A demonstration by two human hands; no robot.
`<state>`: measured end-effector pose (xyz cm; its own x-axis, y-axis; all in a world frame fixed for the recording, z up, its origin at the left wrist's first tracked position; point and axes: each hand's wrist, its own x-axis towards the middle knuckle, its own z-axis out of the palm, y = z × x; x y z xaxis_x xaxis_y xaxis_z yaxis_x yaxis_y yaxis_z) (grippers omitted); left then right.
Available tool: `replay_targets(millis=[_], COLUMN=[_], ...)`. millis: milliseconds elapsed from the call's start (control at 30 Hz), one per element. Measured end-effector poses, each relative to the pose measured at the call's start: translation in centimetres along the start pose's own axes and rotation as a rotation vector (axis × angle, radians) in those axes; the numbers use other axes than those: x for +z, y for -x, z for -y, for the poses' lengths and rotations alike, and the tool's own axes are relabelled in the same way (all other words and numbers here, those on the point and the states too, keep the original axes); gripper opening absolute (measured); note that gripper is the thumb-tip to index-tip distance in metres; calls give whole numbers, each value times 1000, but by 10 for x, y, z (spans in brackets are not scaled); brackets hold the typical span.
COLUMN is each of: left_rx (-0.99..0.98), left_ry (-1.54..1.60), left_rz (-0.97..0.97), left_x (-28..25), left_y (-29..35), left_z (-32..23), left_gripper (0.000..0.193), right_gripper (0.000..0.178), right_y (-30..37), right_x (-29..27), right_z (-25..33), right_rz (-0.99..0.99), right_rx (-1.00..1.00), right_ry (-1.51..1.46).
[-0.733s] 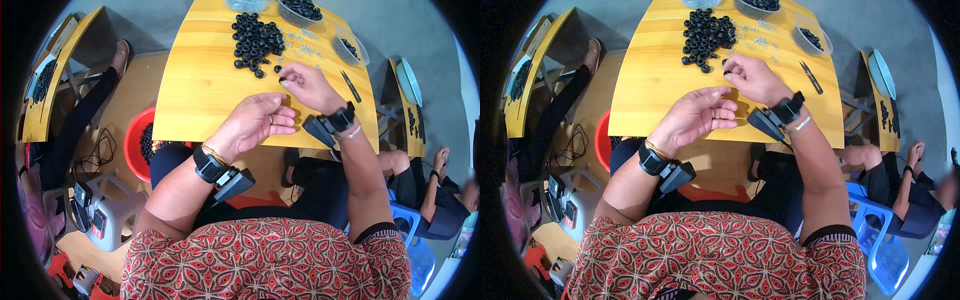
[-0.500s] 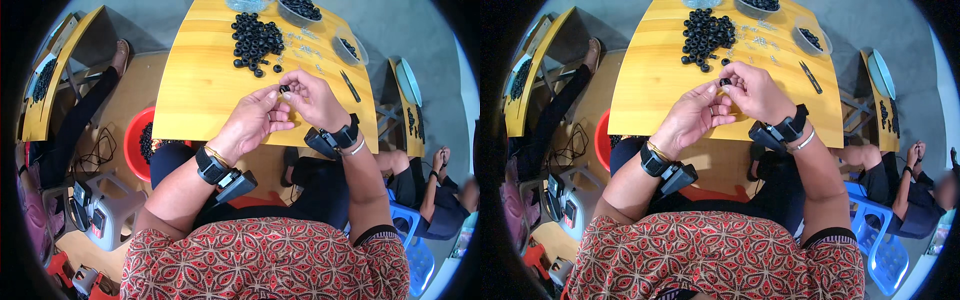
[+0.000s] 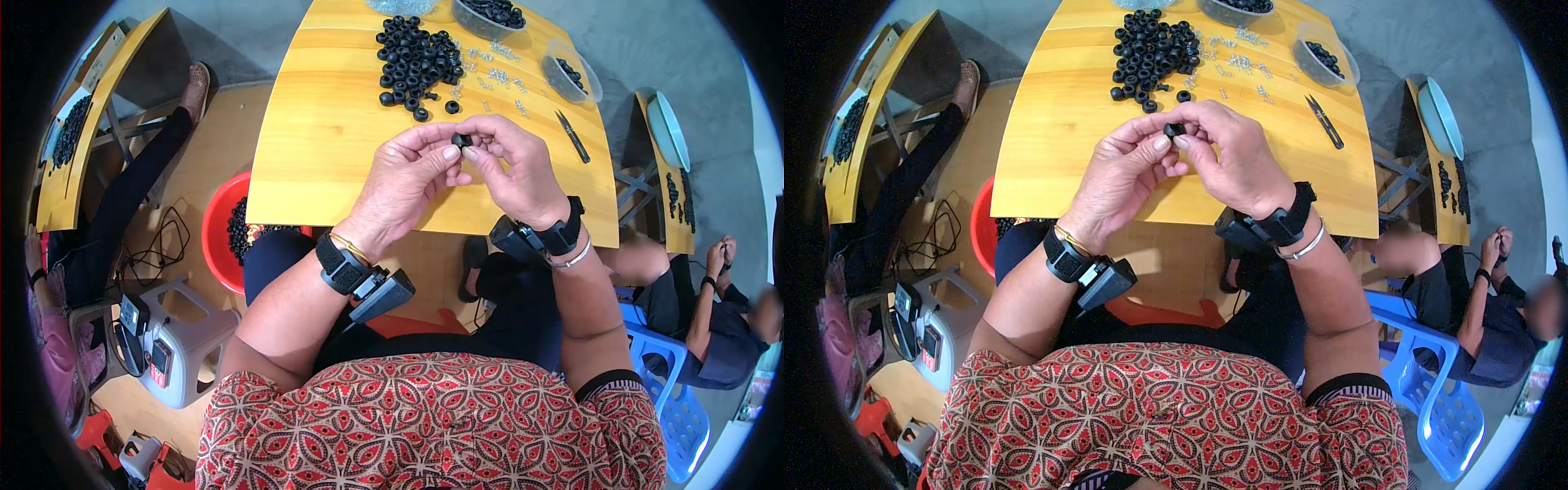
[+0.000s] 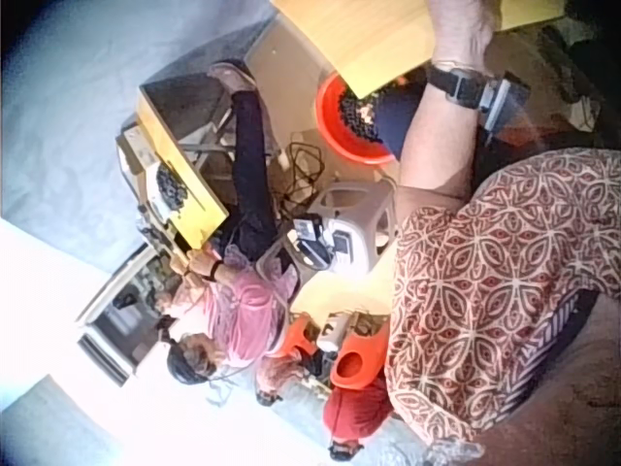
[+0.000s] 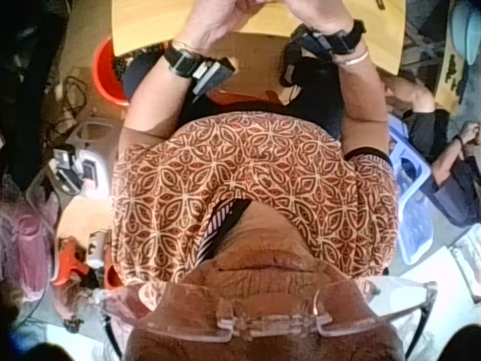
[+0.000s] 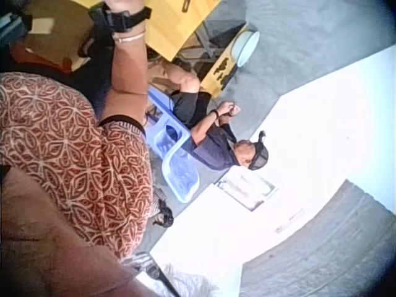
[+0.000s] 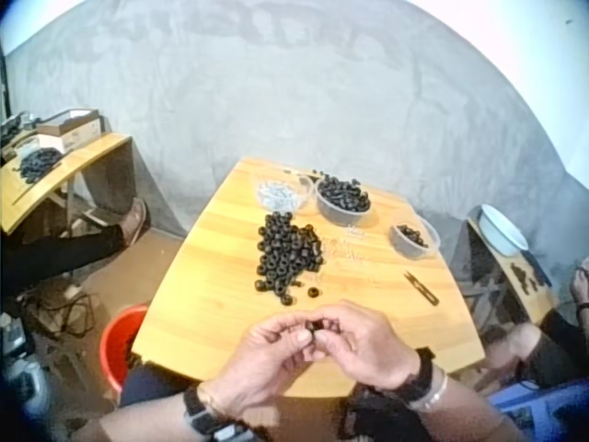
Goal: Assembling black plastic industrial parts by inserting small metal components into them.
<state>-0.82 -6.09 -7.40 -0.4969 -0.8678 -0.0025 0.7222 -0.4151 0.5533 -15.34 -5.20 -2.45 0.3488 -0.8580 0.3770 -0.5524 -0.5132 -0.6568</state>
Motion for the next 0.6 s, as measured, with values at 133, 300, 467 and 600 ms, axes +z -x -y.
replay_targets(millis=[133, 300, 467, 600], left_rx=[32, 14, 65, -6], left_ry=[-19, -34, -162, -112], left_rz=[27, 17, -13, -43], left_x=[-2, 1, -1, -7], left_y=[0, 2, 1, 3], left_z=[0, -4, 0, -3], left_gripper=[20, 20, 19, 12], right_gripper=[20, 17, 14, 13], right_y=[3, 3, 4, -8], right_x=[5, 6, 10, 4], right_z=[0, 4, 4, -3], right_rz=[-58, -22, -38, -4], right_rx=[84, 176, 163, 100], right_ry=[-139, -361, -332, -137])
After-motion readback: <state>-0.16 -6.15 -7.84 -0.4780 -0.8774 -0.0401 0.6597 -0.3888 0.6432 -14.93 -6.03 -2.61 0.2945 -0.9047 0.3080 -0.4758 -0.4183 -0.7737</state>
